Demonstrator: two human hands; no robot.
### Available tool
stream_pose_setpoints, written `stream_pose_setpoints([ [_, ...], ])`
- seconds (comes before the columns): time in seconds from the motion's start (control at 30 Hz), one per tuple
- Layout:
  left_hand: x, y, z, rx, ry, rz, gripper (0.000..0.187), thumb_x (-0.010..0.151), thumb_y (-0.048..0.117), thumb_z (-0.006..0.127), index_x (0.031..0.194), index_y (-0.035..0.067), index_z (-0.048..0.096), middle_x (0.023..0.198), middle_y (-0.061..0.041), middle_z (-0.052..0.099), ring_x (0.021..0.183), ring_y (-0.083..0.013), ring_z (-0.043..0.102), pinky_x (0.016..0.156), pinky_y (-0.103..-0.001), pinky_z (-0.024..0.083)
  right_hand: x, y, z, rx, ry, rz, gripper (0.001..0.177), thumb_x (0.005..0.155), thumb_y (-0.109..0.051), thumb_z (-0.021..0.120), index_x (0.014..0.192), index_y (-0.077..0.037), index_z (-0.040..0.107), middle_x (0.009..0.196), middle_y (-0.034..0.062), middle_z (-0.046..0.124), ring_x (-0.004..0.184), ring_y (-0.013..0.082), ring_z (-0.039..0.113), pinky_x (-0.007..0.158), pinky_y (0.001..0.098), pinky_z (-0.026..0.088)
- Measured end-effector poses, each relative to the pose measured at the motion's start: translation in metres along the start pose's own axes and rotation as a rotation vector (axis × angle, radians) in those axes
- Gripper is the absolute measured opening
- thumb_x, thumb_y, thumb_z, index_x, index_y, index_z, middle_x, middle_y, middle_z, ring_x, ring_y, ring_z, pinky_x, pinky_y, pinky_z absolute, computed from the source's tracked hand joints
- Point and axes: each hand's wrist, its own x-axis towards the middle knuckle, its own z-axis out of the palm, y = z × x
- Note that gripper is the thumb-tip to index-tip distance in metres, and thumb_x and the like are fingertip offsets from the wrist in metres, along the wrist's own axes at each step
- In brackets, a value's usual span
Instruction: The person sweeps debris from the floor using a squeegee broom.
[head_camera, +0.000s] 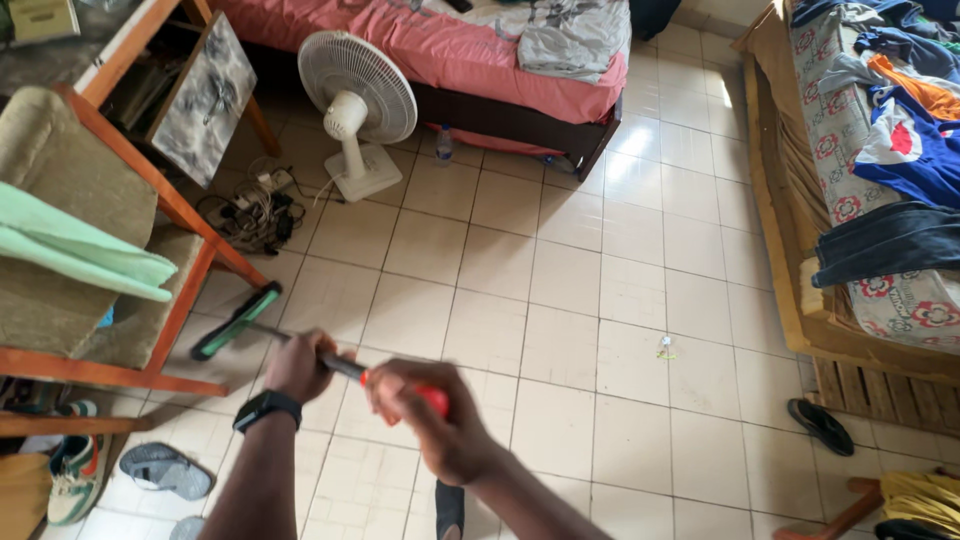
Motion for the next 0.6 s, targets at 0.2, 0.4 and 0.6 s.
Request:
stream_pose_setpoints([
  [0.2,-0.051,0.046,0.062,0.031,-0.143,-0.099,0.027,0.080,0.044,0.082,0.093,0.020,0.076,0.100,-0.016,0.071,0.093,-0.0367,0.072,0.083,-0.045,0.059,-0.052,0.036,-0.042,-0.047,-0.083,0.068,0.032,0.097,-0.014,0.049,0.068,-0.005,0.041,0.065,0.0057,0.045,0.064,0.0131,0.038,0.064,0.0323,0.036],
  [0.4,-0.066,0.112,0.123,-0.138,-0.142,0.236,0.032,0.070,0.015,0.077,0.101,0.026,0.077,0.096,-0.011,0.075,0.097,-0.0336,0.072,0.088,-0.042,0.057,-0.099,-0.045,-0.111,0.080,-0.002,0.151,0.020,0.096,-0.011,0.052,0.080,0.001,0.051,0.070,0.0096,0.052,0.061,0.0130,0.040,0.059,0.0315,0.038],
  [0.6,-0.119,0.215,0.202,-0.324,-0.321,0.219,0.021,0.080,0.015,0.073,0.101,0.019,0.074,0.093,-0.010,0.077,0.090,-0.0291,0.076,0.082,-0.039,0.058,-0.174,-0.153,-0.170,-0.099,0.069,0.098,0.008,0.100,-0.006,0.055,0.098,0.002,0.054,0.072,0.0096,0.055,0.062,0.0150,0.048,0.069,0.0351,0.051],
])
